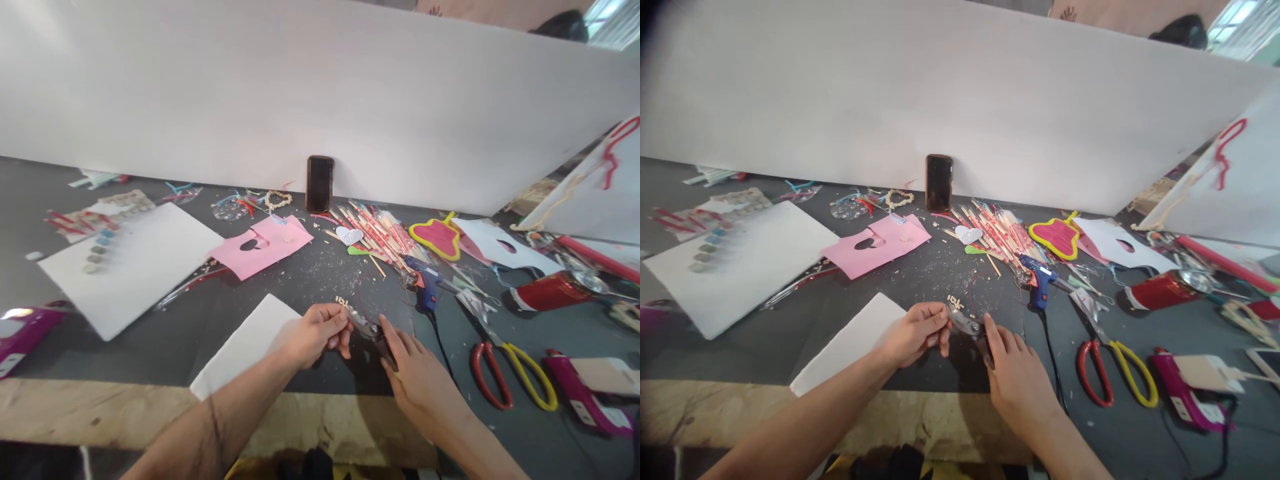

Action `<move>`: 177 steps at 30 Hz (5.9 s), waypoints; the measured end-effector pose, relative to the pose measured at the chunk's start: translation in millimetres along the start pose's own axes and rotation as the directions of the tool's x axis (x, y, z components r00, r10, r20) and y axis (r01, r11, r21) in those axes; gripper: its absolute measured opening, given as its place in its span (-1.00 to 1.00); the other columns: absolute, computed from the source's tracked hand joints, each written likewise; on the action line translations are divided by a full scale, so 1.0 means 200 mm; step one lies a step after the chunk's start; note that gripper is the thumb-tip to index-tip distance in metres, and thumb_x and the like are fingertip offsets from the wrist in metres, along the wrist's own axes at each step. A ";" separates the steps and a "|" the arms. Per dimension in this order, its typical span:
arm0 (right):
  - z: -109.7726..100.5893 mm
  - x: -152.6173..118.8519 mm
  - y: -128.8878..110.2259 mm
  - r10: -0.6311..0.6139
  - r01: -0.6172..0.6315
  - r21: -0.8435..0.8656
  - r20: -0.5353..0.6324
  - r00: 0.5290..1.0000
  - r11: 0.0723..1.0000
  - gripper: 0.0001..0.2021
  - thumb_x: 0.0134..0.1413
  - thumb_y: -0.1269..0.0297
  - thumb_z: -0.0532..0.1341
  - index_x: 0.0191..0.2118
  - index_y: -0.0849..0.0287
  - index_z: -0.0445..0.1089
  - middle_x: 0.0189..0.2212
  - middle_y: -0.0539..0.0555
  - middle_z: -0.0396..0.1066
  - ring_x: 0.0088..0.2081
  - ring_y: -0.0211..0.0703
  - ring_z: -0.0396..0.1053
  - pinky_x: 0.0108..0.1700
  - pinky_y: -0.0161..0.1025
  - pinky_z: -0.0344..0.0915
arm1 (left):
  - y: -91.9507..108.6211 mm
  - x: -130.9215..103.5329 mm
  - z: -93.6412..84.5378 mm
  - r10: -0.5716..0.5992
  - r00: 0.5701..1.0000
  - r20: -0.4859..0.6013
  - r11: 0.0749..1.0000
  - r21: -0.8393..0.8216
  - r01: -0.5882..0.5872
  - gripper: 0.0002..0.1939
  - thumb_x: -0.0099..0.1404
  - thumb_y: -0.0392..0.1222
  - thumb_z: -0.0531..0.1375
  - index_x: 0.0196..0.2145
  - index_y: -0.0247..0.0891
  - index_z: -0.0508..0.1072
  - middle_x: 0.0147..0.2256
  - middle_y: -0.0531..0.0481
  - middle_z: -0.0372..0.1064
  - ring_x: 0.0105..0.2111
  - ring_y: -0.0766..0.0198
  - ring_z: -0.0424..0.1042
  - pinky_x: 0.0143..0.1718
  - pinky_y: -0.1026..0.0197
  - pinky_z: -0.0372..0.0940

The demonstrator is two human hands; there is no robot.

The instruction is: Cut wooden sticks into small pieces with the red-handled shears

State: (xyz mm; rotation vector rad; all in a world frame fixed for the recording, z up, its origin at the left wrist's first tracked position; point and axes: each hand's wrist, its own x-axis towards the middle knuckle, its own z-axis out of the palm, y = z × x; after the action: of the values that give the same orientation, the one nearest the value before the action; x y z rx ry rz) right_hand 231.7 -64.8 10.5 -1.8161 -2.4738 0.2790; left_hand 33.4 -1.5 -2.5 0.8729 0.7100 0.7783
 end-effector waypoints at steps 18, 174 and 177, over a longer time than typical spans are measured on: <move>0.02 -0.01 -0.05 0.062 -0.068 0.059 0.099 0.993 0.996 -0.50 0.15 0.34 -0.08 0.22 0.22 -0.10 -0.21 0.21 0.33 -0.25 -0.05 0.36 -0.24 -0.14 0.27 | 0.01 0.00 0.03 -0.050 0.998 -0.023 0.995 -0.086 0.048 -0.69 0.08 -0.02 0.19 -0.58 -0.34 0.29 -0.72 0.11 0.18 -0.77 0.50 0.03 -0.68 0.35 0.18; 0.05 0.23 -0.13 0.181 0.060 0.713 -0.258 0.949 0.699 -0.76 0.12 0.20 0.06 -0.12 0.12 0.31 -0.40 0.03 0.38 -0.40 -0.25 0.33 -0.40 -0.32 0.28 | 0.00 0.04 -0.06 0.081 0.997 -0.016 0.990 0.117 -0.078 -0.77 0.07 -0.09 0.25 -0.44 -0.35 0.41 -0.53 0.05 0.34 -0.64 0.46 0.30 -0.58 0.38 0.21; 0.03 0.23 -0.14 0.196 0.045 0.728 -0.243 0.950 0.684 -0.84 0.10 0.20 0.08 -0.26 0.13 0.32 -0.52 -0.03 0.31 -0.50 -0.30 0.26 -0.45 -0.36 0.23 | 0.01 0.03 -0.05 0.041 0.999 0.018 0.986 0.159 -0.043 -0.77 0.09 -0.09 0.23 -0.46 -0.36 0.40 -0.55 0.04 0.32 -0.66 0.47 0.28 -0.62 0.40 0.17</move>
State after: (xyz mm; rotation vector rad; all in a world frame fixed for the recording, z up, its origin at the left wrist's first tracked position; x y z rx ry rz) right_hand 189.8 -29.8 6.9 -1.4530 -1.6895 0.7935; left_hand 28.0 8.0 -6.7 1.0400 0.7500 0.7596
